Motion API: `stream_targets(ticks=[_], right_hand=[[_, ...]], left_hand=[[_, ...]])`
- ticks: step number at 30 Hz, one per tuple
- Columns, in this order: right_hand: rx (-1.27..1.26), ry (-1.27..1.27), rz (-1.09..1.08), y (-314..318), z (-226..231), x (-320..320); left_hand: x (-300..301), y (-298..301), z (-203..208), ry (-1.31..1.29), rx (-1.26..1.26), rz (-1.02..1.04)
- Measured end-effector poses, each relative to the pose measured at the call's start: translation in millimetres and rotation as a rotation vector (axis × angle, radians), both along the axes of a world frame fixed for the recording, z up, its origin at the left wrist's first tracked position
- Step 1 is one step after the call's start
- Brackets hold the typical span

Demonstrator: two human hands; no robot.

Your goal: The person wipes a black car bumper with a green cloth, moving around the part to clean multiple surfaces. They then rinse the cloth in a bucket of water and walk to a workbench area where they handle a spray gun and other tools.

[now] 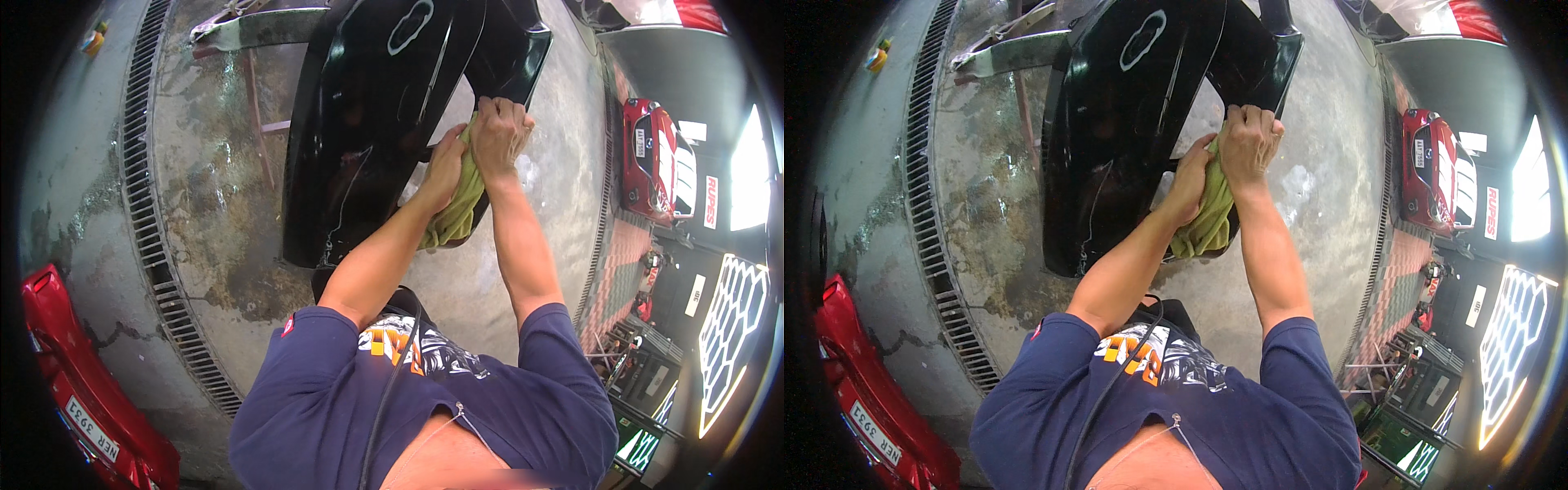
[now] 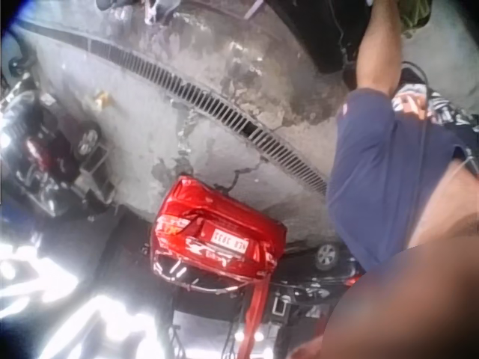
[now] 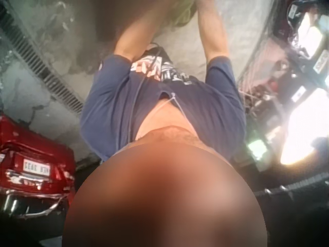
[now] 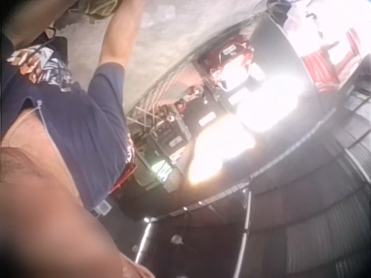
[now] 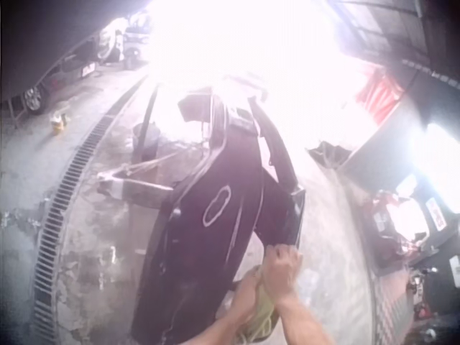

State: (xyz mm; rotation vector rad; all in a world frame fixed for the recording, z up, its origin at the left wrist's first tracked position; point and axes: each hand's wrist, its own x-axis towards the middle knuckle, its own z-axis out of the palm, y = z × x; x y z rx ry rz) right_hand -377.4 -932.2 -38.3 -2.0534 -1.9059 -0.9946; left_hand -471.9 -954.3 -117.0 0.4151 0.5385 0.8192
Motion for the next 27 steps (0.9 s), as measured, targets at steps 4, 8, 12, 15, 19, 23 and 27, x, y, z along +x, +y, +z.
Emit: stream_targets(ticks=[4,8,12,15,19,23,27], right_hand=[[0.007,-0.030,0.036,6,-2,7],[0.026,0.018,0.012,3,-4,5],[0.002,-0.021,-0.011,6,-3,2],[0.000,-0.039,0.054,19,-1,6],[0.060,-0.003,0.219,39,-1,18],[0.007,-0.021,0.200,32,-6,22],[-0.103,-0.044,0.091,-6,-12,11]], left_hand=[[-21,4,9,0.204,0.208,-0.084],[-56,-15,25,0.684,0.500,-0.374],[-69,-27,38,0.753,0.607,-0.382],[-60,-24,41,0.474,0.416,-0.163],[-38,-14,38,0.456,0.406,0.010],[-28,-27,28,0.453,0.344,0.030],[-39,-73,21,0.434,0.290,-0.109]])
